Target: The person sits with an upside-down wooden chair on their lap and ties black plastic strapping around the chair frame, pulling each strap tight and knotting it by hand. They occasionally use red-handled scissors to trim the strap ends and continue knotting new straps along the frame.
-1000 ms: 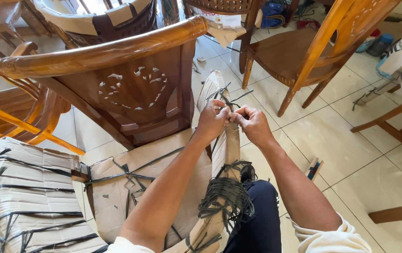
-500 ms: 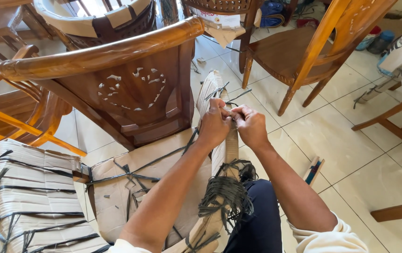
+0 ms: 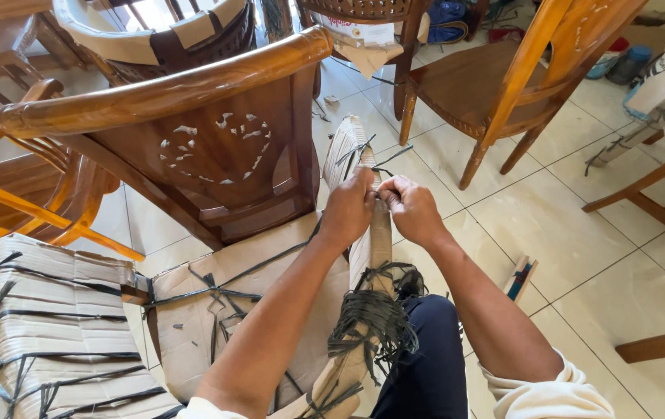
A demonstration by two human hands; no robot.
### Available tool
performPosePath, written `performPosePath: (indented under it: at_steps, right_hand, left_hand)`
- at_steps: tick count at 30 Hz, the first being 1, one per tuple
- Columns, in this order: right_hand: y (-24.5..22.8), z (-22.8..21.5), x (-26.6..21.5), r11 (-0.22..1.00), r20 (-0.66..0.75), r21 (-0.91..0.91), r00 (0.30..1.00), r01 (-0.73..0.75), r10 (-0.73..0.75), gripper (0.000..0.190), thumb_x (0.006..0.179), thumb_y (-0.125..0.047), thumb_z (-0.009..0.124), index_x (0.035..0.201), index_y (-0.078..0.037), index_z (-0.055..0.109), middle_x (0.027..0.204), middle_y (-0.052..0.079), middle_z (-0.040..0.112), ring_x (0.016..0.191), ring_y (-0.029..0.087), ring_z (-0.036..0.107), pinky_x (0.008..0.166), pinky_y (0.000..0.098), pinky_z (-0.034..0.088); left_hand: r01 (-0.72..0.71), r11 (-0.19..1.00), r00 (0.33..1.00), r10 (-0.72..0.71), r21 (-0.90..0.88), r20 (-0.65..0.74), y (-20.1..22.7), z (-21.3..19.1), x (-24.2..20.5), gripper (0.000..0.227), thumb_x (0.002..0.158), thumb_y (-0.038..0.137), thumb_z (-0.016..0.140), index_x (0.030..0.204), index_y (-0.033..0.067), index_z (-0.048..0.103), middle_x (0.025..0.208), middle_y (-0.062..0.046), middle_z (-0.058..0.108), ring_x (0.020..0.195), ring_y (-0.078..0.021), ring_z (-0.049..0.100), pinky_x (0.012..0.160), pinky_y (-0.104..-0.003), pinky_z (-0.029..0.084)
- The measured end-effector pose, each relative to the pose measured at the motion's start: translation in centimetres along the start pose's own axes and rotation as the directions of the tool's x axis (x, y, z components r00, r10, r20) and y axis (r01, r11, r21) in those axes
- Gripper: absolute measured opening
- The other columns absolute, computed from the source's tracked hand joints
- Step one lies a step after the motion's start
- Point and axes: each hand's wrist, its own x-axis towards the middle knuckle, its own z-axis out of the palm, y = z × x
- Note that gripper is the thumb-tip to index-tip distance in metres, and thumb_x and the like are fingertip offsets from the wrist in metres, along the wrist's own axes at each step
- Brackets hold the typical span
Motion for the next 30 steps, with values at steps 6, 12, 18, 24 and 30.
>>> performPosePath:
  at_steps: [6, 12, 18, 24, 30]
  right_hand:
    - [0.1, -0.4, 0.7, 0.898, 0.248, 0.305, 0.937, -0.315, 0.245, 0.015, 0.099, -0.015, 0.062, 0.103, -0.003, 0.071, 0.087, 0.000, 0.069, 0.080, 0.007, 0.057, 0.075, 0.0259, 0.050]
    - [1.1, 0.3, 0.9, 0.805, 0.273, 0.451, 0.919, -0.385, 0.286, 0.016, 0.101, -0.015, 0.064, 0.102, -0.001, 0.072, 0.087, 0.000, 0.067, 0.078, 0.008, 0.053, 0.071, 0.0256, 0.046]
    - [1.6, 0.9, 0.9, 0.791, 0.246, 0.499, 0.933, -0.354, 0.262, 0.015, 0.099, -0.014, 0.064, 0.101, -0.001, 0.071, 0.087, -0.002, 0.067, 0.078, 0.005, 0.055, 0.069, 0.0217, 0.047]
    - [0.8, 0.4, 0.8, 0.790, 0.238, 0.490, 0.929, -0.367, 0.284, 0.013, 0.098, -0.013, 0.067, 0.099, -0.001, 0.072, 0.082, -0.003, 0.065, 0.071, 0.006, 0.050, 0.061, 0.0245, 0.043]
    - [0.4, 0.2, 0.3, 0.902, 0.127, 0.332, 0.961, -0.275, 0.246, 0.013, 0.096, -0.015, 0.068, 0.095, -0.002, 0.071, 0.075, 0.000, 0.066, 0.063, 0.007, 0.052, 0.057, 0.0263, 0.046]
  left_hand:
    - [-0.116, 0.988, 0.987, 0.125, 0.099, -0.097, 0.2, -0.2, -0.7, 0.007, 0.091, 0.005, 0.065, 0.099, 0.0058, 0.064, 0.093, -0.015, 0.065, 0.086, -0.0395, 0.066, 0.072, -0.049, 0.051]
    - [-0.150, 0.955, 0.981, 0.177, 0.254, -0.085, 0.1, 0.3, -1.5, 0.009, 0.095, 0.012, 0.065, 0.097, 0.0052, 0.070, 0.092, -0.013, 0.066, 0.088, -0.0352, 0.067, 0.076, -0.047, 0.053]
    - [-0.234, 0.918, 0.958, 0.273, 0.319, -0.083, 0.6, 0.1, -1.7, 0.018, 0.087, 0.015, 0.066, 0.095, 0.0004, 0.071, 0.091, -0.015, 0.067, 0.087, -0.0332, 0.067, 0.077, -0.046, 0.052]
    - [-0.210, 0.886, 0.966, 0.254, 0.413, -0.052, -1.1, 1.5, -1.7, 0.014, 0.095, 0.015, 0.064, 0.088, 0.0036, 0.069, 0.090, -0.013, 0.068, 0.089, -0.0311, 0.068, 0.080, -0.045, 0.052]
    - [-0.204, 0.890, 0.966, 0.251, 0.407, -0.066, -0.5, 0.7, -1.5, 0.014, 0.085, 0.017, 0.067, 0.088, 0.0027, 0.069, 0.088, -0.013, 0.067, 0.087, -0.0318, 0.067, 0.077, -0.046, 0.052]
